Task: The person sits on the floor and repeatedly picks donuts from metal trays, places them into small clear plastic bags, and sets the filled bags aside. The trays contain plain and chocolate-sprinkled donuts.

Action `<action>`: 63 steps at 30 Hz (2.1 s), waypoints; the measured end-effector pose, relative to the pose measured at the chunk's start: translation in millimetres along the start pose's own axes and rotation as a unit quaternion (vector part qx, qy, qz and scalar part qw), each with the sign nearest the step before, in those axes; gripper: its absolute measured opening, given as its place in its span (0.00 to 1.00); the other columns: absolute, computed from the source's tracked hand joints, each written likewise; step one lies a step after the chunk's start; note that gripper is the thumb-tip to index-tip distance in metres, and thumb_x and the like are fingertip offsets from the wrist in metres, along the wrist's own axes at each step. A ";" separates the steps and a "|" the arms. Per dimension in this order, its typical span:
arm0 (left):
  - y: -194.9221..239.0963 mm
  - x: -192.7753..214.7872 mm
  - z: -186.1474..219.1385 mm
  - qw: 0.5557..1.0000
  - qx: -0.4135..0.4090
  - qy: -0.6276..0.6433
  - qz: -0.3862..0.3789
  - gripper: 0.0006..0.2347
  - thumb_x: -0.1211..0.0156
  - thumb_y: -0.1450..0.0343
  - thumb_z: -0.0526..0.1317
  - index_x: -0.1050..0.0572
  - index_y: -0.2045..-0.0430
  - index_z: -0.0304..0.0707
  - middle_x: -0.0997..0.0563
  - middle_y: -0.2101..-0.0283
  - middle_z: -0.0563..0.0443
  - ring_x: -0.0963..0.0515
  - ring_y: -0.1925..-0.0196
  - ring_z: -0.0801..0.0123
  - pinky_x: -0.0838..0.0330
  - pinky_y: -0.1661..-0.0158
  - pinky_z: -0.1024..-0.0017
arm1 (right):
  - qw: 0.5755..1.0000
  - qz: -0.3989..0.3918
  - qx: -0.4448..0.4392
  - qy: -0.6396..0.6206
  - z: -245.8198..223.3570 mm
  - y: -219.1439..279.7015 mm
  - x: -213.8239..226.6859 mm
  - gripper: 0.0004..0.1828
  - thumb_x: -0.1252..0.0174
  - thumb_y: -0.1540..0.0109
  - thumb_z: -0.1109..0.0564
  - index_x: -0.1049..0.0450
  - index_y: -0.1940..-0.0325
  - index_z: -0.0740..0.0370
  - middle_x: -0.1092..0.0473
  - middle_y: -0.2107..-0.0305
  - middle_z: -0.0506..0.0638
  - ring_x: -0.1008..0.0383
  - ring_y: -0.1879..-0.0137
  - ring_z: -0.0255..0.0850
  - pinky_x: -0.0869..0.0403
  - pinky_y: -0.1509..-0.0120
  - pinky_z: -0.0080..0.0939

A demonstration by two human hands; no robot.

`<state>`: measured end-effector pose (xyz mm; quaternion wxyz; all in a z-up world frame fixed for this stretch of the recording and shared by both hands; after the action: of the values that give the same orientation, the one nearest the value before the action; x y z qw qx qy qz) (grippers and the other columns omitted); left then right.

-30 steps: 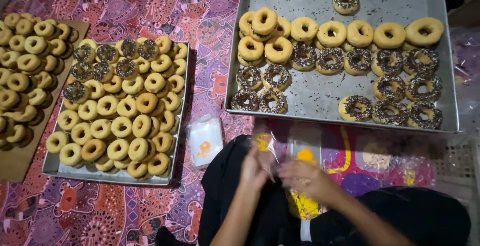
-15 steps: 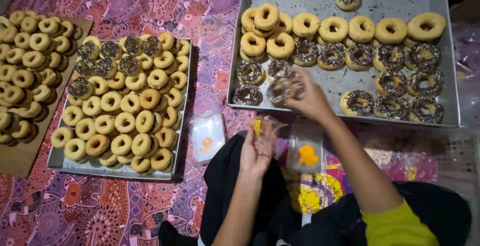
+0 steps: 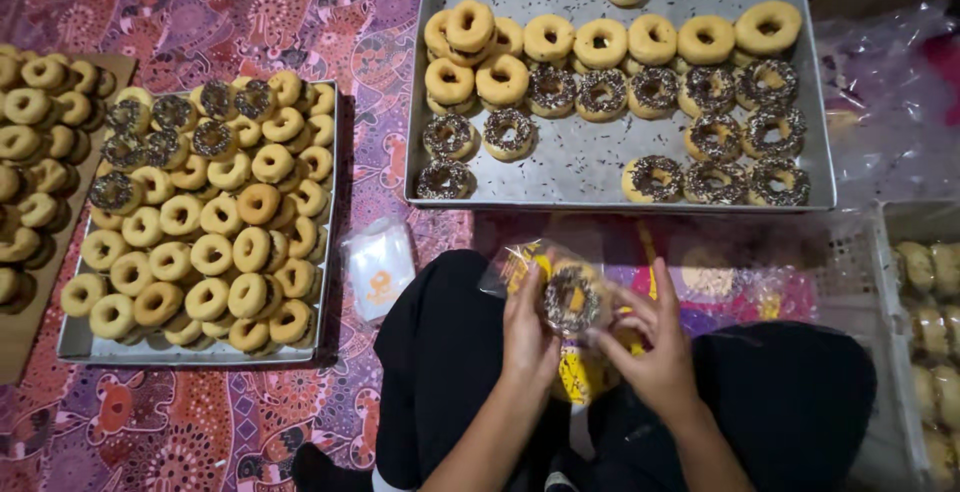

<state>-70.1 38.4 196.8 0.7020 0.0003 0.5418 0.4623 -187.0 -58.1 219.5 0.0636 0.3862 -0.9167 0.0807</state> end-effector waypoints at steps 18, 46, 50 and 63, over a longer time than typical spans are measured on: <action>48.5 -10.8 25.2 0.803 -0.219 -0.481 -0.275 0.43 0.24 0.38 0.37 0.46 0.30 0.25 0.38 0.29 0.34 0.37 0.29 0.57 0.39 0.36 0.63 | 0.971 -0.026 0.076 0.225 -32.4 1.7 24.4 0.08 0.40 0.36 0.59 0.19 0.59 0.65 0.20 0.71 0.54 0.17 0.65 0.42 0.22 0.62 0.39; 99.2 -2.3 39.1 0.731 -0.122 -0.637 -0.213 0.09 0.48 0.23 0.39 0.21 0.59 0.33 0.16 0.70 0.38 0.13 0.68 0.53 0.22 0.67 0.63 | 0.889 -0.070 0.258 0.370 -29.5 68.4 44.0 0.15 0.38 0.41 0.54 0.22 0.50 0.56 0.25 0.65 0.47 0.26 0.59 0.44 0.30 0.52 0.47; 105.4 -7.2 29.6 0.689 -0.158 -0.653 -0.272 0.10 0.48 0.24 0.37 0.23 0.54 0.32 0.17 0.66 0.36 0.15 0.63 0.47 0.21 0.63 0.60 | 0.829 -0.147 0.339 0.420 -50.6 57.8 36.9 0.18 0.37 0.42 0.53 0.22 0.51 0.63 0.26 0.67 0.50 0.25 0.59 0.45 0.30 0.53 0.48; 111.5 4.3 52.0 0.613 -0.183 -0.572 -0.514 0.07 0.42 0.24 0.43 0.19 0.60 0.44 0.35 0.25 0.39 0.54 0.19 0.36 0.60 0.25 0.45 | 0.878 -0.440 0.102 0.158 31.6 85.7 25.8 0.20 0.29 0.44 0.50 0.19 0.50 0.58 0.20 0.53 0.49 0.21 0.42 0.48 0.29 0.34 0.50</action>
<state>-103.0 131.1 270.9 0.9775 -0.1424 -0.1539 0.0214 -268.1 -23.3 184.7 0.1964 0.7361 -0.6169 0.1975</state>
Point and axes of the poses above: each hand's wrist, its own y-axis away from the middle knuckle, its own x-axis out of the back of the hand, z = x × y, the point moved 3 cm from there along -y, towards the middle knuckle
